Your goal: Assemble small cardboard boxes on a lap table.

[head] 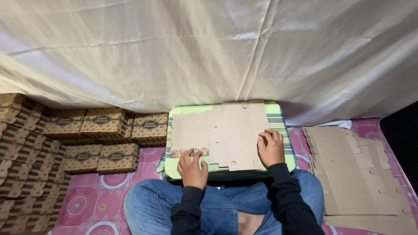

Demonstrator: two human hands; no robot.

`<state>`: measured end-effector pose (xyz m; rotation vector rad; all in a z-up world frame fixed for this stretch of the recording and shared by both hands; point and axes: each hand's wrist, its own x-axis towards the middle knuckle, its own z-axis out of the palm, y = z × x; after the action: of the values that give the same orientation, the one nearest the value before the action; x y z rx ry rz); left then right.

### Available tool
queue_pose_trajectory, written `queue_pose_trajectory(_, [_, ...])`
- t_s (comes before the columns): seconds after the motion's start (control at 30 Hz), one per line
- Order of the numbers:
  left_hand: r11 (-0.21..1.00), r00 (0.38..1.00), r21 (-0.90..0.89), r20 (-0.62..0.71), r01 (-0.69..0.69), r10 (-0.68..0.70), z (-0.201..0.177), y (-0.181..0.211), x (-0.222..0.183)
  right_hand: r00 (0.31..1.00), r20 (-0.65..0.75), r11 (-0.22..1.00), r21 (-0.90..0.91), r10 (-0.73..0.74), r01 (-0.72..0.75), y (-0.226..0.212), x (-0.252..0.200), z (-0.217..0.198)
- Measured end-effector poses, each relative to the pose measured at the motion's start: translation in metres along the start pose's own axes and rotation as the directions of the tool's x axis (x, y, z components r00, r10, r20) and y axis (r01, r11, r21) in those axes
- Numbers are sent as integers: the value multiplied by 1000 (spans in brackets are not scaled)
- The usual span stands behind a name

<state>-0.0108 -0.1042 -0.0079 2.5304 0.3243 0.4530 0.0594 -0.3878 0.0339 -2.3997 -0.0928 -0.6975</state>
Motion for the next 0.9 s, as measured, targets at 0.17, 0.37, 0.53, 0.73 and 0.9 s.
queue_pose_trajectory(0.17, [989,983,-53,110,-141,146,-31,8,0,1000,-5,1000,9,-6,6,1,-1,1])
queue_pose_trajectory(0.37, [989,974,-94,188,-110,126,-34,11,2,1000,-3,1000,3,2,-2,2,0,0])
queue_pose_trajectory(0.53, [989,979,-87,154,-120,133,-25,10,0,1000,18,1000,-4,2,-2,-1,-1,1])
queue_pose_trajectory(0.73, [1000,1000,-25,-18,-3,2,-11,38,10,1000,16,999,-20,26,-26,-4,-1,-2])
queue_pose_trajectory(0.9, [971,995,234,-89,57,-37,0,51,15,1000,5,1000,-2,12,-12,-5,0,-3])
